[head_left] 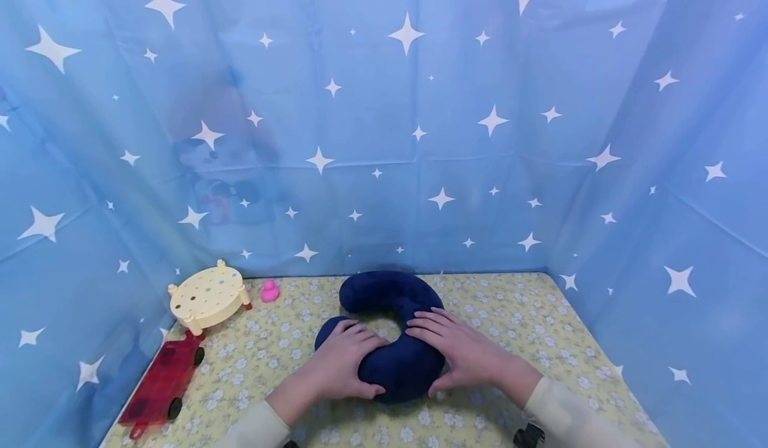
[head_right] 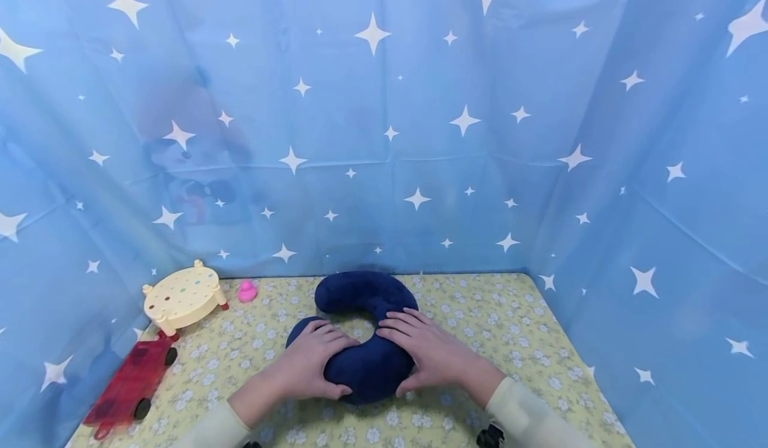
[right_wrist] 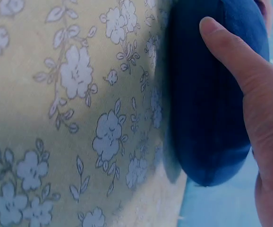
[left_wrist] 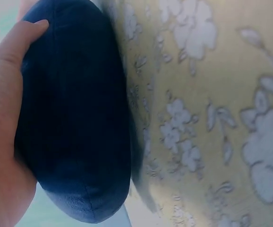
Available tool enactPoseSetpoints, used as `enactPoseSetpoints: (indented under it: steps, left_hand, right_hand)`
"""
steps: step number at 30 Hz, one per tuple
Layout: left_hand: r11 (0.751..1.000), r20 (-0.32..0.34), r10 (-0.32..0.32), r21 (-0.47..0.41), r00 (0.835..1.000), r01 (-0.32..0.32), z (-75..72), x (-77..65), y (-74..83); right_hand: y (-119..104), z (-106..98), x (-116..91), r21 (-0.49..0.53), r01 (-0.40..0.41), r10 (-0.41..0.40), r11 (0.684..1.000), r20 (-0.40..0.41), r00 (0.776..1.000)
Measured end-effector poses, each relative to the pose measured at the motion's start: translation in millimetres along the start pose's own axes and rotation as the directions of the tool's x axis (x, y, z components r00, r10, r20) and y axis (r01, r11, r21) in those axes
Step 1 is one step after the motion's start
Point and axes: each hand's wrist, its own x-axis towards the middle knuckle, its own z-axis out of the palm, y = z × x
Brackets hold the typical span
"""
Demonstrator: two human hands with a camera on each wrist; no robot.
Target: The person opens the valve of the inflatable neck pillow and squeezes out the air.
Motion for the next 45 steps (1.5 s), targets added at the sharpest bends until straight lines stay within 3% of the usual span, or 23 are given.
enactPoseSetpoints:
  steps: [10,16,22,28,32,36,40,45]
  left_hand:
    - [0.999,0.041,0.025,-0.028,0.999,-0.024,-9.9,0.1,-12.6]
    - [1.0,0.084,-0.002,0.003,0.996,0.001,-7.2,-5.4,-12.5]
    - [0.996,0.025,-0.047,0.084,0.999,0.045,-2.6,-0.8,3.6]
    - [0.984,-0.011,-0.113,0.137,0.994,0.113,6.8,4.3,12.7]
    - [0.982,-0.002,-0.13,0.14,0.992,0.129,9.0,5.0,12.8]
    - [0.986,0.01,-0.112,0.124,0.994,0.11,5.6,5.4,11.1]
    - [0.992,0.029,-0.075,0.108,0.997,0.071,2.0,3.2,5.0]
    - [0.997,0.065,-0.045,0.071,0.997,0.041,-1.1,2.7,-0.2]
  right_hand:
    - [-5.8,5.5,21.7,-0.11,0.083,-0.1,0.99,-0.161,0.982]
    - [-7.7,14.4,25.1,-0.114,0.065,-0.084,0.991,-0.174,0.981]
    - [-14.8,18.4,26.9,-0.113,-0.018,-0.003,0.993,-0.18,0.984]
    - [-22.5,19.8,30.5,-0.072,-0.091,0.082,0.993,-0.122,0.989]
    - [-17.6,12.4,29.4,0.01,-0.077,0.077,0.997,-0.06,0.995]
    - [-0.1,-1.8,25.1,0.057,-0.048,0.048,0.997,0.001,0.999]
    - [19.6,-10.4,19.4,0.001,-0.064,0.064,0.998,0.067,0.996]
    - [30.4,-10.4,15.4,-0.045,-0.032,0.035,0.998,0.063,0.997]
